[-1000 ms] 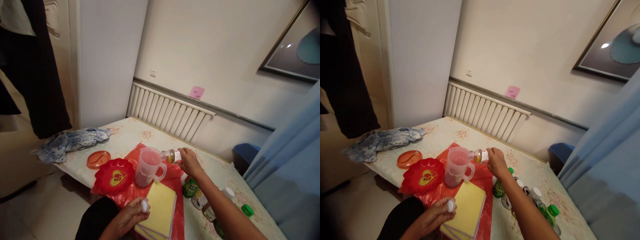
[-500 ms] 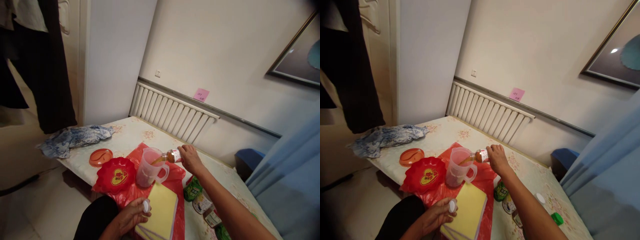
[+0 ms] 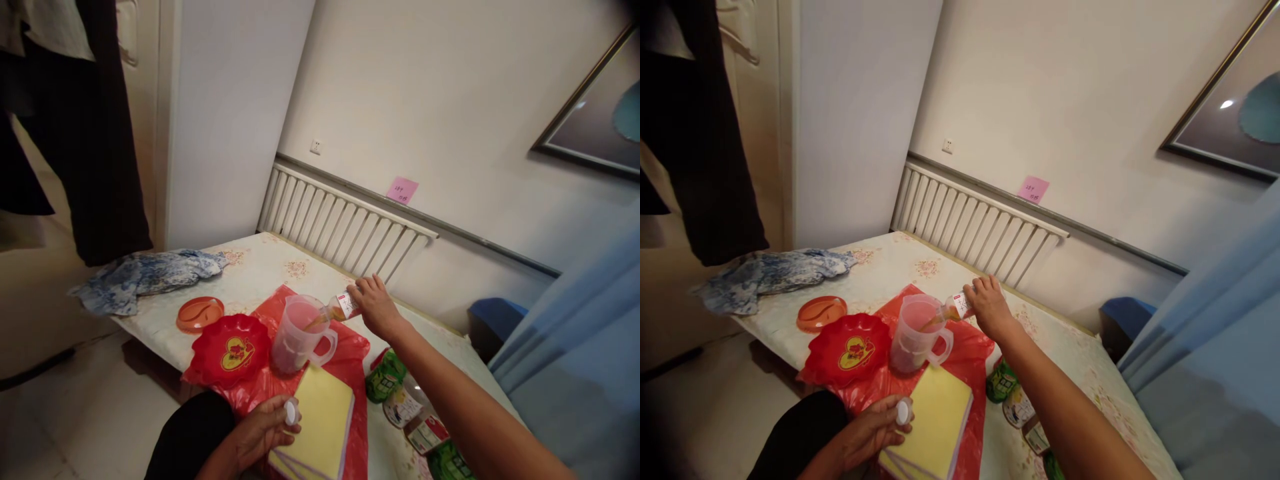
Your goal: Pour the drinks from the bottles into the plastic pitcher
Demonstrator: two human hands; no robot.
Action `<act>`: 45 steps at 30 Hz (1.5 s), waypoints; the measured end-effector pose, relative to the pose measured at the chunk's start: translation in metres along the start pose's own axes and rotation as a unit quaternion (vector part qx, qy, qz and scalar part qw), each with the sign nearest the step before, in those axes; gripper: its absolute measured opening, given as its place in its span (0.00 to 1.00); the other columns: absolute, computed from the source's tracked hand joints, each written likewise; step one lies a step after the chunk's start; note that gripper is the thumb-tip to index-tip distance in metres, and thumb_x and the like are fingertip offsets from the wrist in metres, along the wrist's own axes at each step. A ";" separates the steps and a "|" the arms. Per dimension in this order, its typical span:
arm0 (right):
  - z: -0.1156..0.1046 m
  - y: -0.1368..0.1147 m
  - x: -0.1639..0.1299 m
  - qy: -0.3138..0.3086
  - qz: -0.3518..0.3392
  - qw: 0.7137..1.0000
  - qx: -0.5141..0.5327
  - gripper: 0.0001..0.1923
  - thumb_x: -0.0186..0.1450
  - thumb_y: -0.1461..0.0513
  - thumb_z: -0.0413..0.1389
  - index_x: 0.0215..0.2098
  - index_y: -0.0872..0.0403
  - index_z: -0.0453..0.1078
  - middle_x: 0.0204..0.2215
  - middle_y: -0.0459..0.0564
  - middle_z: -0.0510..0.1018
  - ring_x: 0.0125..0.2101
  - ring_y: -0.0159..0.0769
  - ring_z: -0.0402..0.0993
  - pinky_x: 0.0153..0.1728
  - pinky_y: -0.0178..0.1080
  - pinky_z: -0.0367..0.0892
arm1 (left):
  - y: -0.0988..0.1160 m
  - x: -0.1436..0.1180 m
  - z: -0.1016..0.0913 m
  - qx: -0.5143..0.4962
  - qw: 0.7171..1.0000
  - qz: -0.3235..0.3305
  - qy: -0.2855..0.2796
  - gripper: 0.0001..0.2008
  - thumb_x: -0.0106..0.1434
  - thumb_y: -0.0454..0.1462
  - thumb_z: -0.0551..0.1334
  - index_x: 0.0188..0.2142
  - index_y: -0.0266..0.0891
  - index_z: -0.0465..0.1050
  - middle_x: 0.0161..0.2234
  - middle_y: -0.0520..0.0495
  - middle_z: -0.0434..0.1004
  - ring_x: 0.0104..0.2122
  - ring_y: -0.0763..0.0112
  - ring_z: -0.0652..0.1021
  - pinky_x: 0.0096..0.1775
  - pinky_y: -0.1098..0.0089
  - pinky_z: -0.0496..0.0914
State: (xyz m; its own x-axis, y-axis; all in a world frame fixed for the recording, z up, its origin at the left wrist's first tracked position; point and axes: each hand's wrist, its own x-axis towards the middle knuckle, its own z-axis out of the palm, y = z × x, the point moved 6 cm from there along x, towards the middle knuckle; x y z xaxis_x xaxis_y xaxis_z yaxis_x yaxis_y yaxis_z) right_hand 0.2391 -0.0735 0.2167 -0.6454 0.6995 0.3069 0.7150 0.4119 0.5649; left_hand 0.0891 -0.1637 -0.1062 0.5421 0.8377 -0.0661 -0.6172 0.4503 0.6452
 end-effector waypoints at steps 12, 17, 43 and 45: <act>-0.014 -0.023 0.015 0.032 -0.067 0.996 -0.058 0.15 0.66 0.67 0.52 0.51 0.57 0.67 0.47 0.60 0.72 0.52 0.51 0.62 0.63 0.55 0.45 | -0.002 -0.001 0.000 0.012 1.000 0.003 -0.007 0.16 0.57 0.40 0.72 0.42 0.37 0.75 0.37 0.46 0.77 0.35 0.68 0.80 0.35 0.73 0.70; -0.017 -0.028 0.017 0.040 -0.077 0.994 -0.066 0.12 0.68 0.65 0.50 0.49 0.57 0.68 0.45 0.59 0.72 0.51 0.50 0.63 0.63 0.55 0.46 | -0.001 -0.002 0.001 0.016 1.000 0.001 -0.001 0.17 0.56 0.41 0.72 0.42 0.37 0.75 0.37 0.45 0.77 0.35 0.68 0.80 0.36 0.72 0.70; 0.042 -0.015 -0.087 0.012 0.215 0.927 0.307 0.26 0.55 0.66 0.58 0.53 0.54 0.66 0.44 0.53 0.73 0.44 0.43 0.68 0.47 0.42 0.64 | 0.064 -0.006 0.082 0.183 0.978 0.078 0.067 0.22 0.47 0.39 0.74 0.41 0.39 0.73 0.35 0.49 0.75 0.36 0.66 0.76 0.39 0.68 0.68; 0.044 -0.024 -0.108 0.034 0.223 0.911 0.346 0.26 0.54 0.67 0.57 0.53 0.54 0.65 0.44 0.53 0.73 0.44 0.43 0.69 0.47 0.43 0.65 | 0.081 -0.005 0.098 0.227 0.963 0.123 0.076 0.22 0.48 0.39 0.73 0.43 0.39 0.72 0.36 0.48 0.76 0.37 0.65 0.76 0.40 0.68 0.68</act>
State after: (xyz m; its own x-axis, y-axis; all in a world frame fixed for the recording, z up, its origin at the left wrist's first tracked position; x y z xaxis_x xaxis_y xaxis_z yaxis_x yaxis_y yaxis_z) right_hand 0.3032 -0.1328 0.1360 -0.2477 0.8592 0.4477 0.8933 0.3814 -0.2377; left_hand 0.0921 -0.1619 0.0207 0.3006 0.9527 0.0439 -0.3845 0.0789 0.9197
